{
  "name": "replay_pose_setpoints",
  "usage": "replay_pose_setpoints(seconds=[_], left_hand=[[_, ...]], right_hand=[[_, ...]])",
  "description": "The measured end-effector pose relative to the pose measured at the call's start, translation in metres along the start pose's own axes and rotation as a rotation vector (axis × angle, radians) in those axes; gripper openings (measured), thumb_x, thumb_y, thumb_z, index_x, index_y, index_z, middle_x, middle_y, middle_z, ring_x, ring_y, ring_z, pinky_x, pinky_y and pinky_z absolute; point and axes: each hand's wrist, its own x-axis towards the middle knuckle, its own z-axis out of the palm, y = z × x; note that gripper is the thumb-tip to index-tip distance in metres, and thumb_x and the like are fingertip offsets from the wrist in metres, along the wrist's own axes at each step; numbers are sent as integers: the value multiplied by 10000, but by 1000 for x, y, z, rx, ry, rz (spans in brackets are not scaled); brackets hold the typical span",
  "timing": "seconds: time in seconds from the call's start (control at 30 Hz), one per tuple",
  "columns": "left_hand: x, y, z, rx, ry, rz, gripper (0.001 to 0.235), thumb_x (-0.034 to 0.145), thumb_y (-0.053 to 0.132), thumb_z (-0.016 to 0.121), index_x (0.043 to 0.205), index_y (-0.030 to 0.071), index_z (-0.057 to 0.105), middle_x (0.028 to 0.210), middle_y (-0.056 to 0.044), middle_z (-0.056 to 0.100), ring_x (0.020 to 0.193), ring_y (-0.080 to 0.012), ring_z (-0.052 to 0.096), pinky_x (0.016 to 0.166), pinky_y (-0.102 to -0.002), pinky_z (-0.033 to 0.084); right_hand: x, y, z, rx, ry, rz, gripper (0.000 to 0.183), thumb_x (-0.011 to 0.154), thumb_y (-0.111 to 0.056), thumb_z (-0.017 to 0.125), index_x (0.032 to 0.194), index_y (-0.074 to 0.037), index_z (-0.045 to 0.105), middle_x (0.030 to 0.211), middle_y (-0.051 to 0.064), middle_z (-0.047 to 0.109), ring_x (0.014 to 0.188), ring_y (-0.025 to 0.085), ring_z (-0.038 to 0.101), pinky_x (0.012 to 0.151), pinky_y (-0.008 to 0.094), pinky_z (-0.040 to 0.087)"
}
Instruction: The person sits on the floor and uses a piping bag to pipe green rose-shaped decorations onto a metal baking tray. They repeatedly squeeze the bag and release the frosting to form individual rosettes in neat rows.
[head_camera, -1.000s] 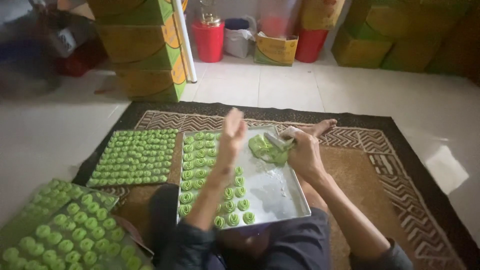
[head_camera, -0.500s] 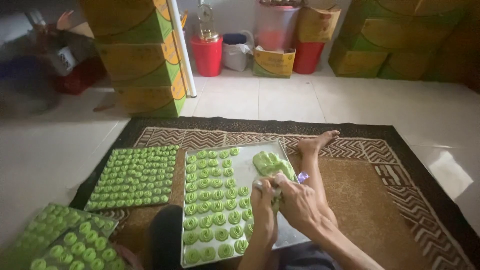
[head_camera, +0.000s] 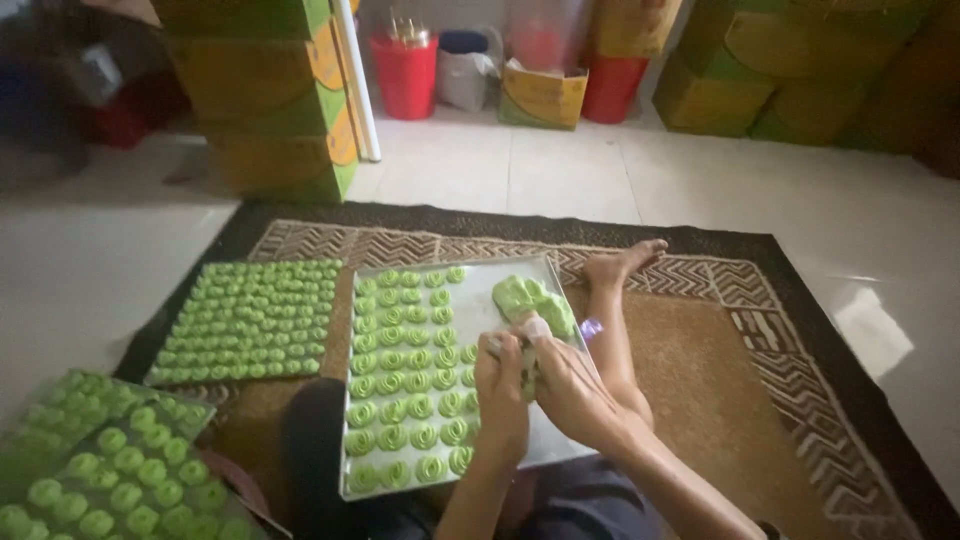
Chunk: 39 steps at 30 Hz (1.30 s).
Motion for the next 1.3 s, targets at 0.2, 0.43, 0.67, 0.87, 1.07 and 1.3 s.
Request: replay_pose_setpoints(seconds=[0.2,0.43,0.67,0.87,1.07,1.3], left_hand=[[9,12,-9,-45,32,-120,481,986,367,471,1205,-14,667,1251,-176,731,1032,-261,715,869,-369,583],[21,-25,-20,-443,147,-282,272,1035,329,579,973,67,541,860,-132,696,660,-234,699,545,-305,565],[-4,10,7,-310,-237,-257,584,755,-17,796,1201,97,437,1126,-110,585,857,-142,596,607,-243,504],[10,-15,-10,-284,-284,-262,569,815,75,804,1252,62,440,1081,-146,631,828,-213,662,610,-311,576],[1,31,-5,-224,-133,-327,802,895,3,662,1515,-49,157,1312,-286,527,1183,-399,644,987,-559,557],[13,13,-8,-501,-8,-485,482,891,-3,653,1347,-57,506,1244,-228,642,1207,-475,626,951,-576,589]], right_hand=[[6,-13,-16,338,-327,226,380,880,74,500,1238,-51,499,1100,105,619,919,193,591,793,338,543],[26,-28,-29,411,-193,481,660,828,-27,618,1417,-134,340,1079,219,660,753,306,725,691,417,613],[36,-30,-45,422,132,542,890,797,-42,509,1541,10,22,1232,207,364,1082,358,545,956,548,480],[21,-19,-39,88,-327,525,511,695,-117,735,1187,-26,637,922,202,714,972,376,734,815,508,555],[36,-24,-55,901,-277,692,549,840,15,665,1372,63,538,1068,283,660,885,354,722,772,501,633],[55,129,-9,10,-252,191,349,743,-105,692,1088,-58,725,1064,163,726,1042,327,685,931,435,521]])
